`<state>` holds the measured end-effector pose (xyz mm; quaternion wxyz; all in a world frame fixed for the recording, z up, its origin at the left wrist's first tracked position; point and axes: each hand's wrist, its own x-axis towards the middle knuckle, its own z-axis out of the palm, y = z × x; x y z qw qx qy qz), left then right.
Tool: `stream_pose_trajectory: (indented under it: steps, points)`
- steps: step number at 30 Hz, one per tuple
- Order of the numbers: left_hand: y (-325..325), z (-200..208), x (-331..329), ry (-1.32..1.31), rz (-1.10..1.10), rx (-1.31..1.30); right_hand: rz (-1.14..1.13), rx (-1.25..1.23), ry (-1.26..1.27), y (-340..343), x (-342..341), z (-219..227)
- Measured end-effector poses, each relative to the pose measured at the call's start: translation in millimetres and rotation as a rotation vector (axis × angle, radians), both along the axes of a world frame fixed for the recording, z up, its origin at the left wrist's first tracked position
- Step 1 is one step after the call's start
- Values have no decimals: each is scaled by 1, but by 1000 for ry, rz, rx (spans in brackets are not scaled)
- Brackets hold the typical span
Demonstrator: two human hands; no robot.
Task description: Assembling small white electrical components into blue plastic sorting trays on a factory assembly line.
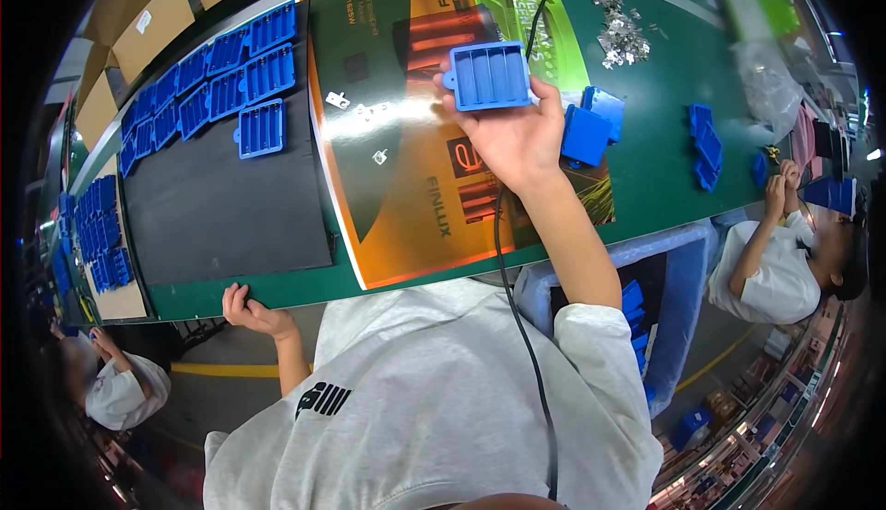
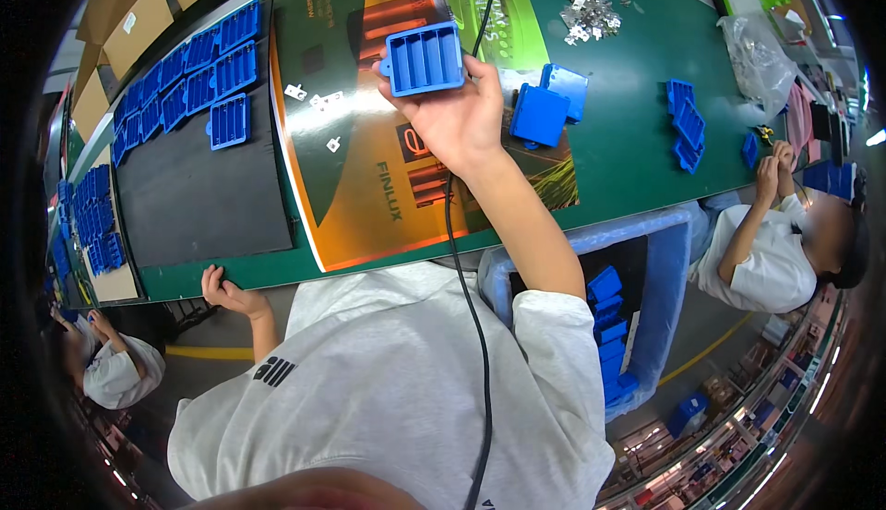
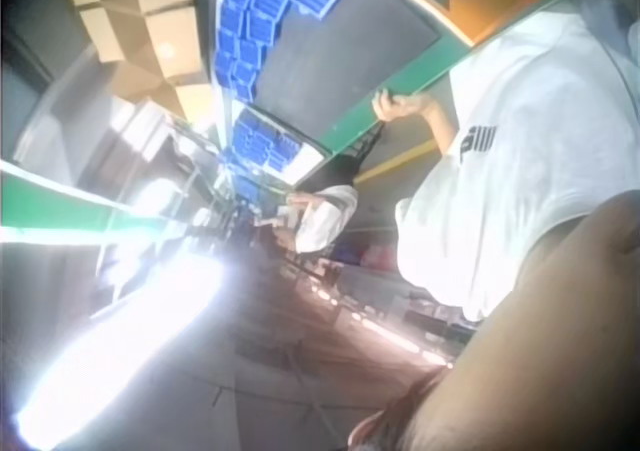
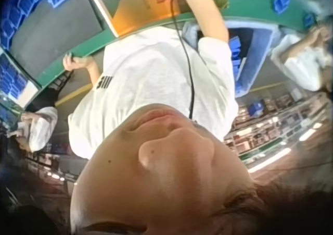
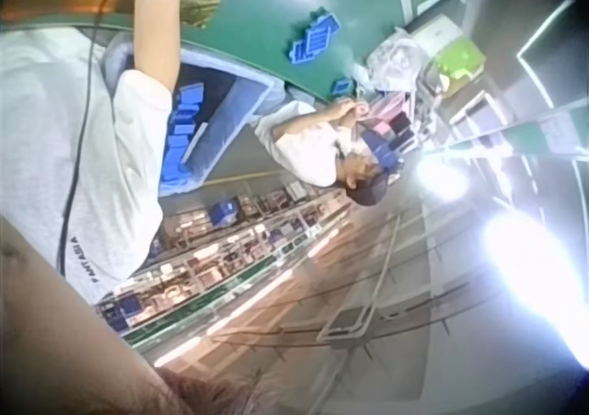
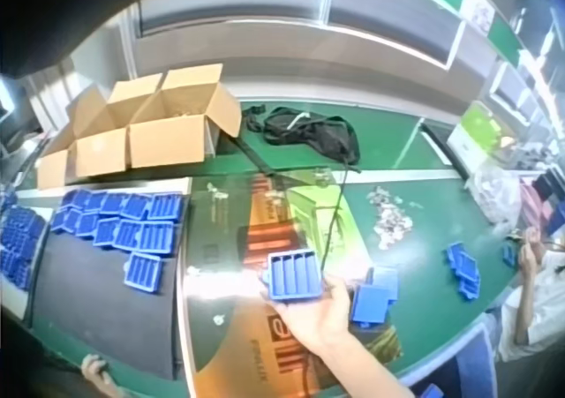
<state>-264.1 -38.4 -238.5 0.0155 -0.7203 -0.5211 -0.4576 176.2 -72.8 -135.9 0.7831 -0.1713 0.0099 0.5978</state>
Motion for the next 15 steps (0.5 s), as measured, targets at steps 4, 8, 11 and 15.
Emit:
stream_pose_trajectory:
  steps: [4, 8, 11, 15]
  points:
    - [-1, 1, 0, -2, 2, 4, 17, 29, -110, -2, 0, -3]
    - [0, 2, 3, -15, -2, 15, 74, 88, -194, -2, 5, -14]
    - [0, 2, 3, -8, -2, 14, 39, -17, -179, -2, 2, -15]
    - [0, 3, 2, 1, 1, 11, 69, -39, -208, 2, 4, -16]
